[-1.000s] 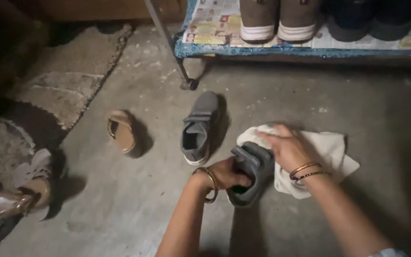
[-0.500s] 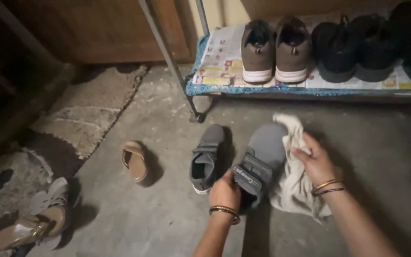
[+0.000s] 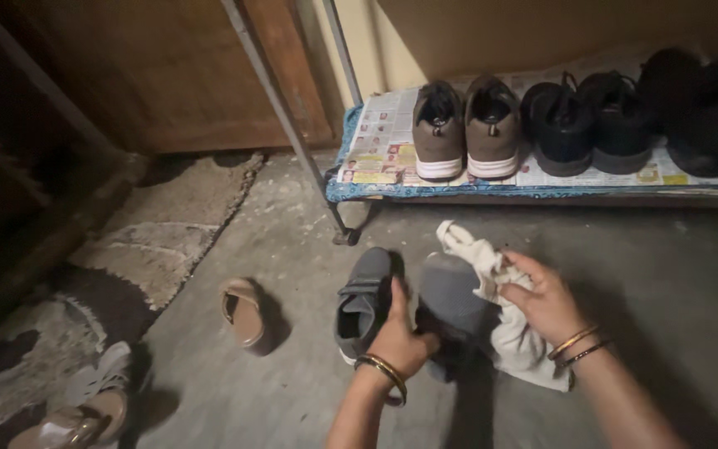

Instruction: The person sits on the floor and wipes a pair of gray sneakers with a white cloth. They clean the upper, sides, and soles of each shoe one at a time, then place them back on the floor.

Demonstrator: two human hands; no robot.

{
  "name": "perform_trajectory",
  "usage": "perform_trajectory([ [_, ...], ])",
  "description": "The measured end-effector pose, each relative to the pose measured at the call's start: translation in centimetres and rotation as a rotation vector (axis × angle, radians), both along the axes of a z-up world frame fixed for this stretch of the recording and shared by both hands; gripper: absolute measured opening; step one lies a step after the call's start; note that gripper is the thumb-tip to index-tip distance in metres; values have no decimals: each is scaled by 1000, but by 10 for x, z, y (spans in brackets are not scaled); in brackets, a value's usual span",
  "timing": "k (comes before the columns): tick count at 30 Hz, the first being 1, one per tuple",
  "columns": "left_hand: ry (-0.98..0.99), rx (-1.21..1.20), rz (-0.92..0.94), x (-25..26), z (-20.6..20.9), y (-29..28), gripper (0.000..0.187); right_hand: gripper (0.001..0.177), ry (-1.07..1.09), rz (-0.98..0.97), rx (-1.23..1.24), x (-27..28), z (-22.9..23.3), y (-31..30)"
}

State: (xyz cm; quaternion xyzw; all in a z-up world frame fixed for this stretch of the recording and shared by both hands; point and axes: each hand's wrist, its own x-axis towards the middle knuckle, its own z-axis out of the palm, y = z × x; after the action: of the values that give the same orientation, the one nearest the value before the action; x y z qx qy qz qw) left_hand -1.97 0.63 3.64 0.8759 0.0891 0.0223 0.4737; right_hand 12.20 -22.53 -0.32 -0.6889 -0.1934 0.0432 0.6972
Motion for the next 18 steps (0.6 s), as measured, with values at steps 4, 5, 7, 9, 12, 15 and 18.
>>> perform_trajectory([
  [4,-450,6,-44,-12,45,-10,90,50,-200,28,-104,-24,20,22],
  [5,-453,11,-23,-14,51,-13,81,50,-309,-3,-162,-34,30,25],
  [7,-442,134,114,-14,55,-21,70,49,-432,-65,-222,-55,54,32],
  [9,-509,195,191,-12,50,-28,61,47,-463,-136,-229,-77,80,38],
  [12,-646,172,202,-6,39,-30,50,47,-803,-202,-537,-102,106,51],
  [15,-649,140,158,-3,32,-26,43,48,-894,-108,-457,-106,111,51],
  [18,-646,133,154,-5,31,-25,41,34,-857,-144,-319,-95,89,52],
])
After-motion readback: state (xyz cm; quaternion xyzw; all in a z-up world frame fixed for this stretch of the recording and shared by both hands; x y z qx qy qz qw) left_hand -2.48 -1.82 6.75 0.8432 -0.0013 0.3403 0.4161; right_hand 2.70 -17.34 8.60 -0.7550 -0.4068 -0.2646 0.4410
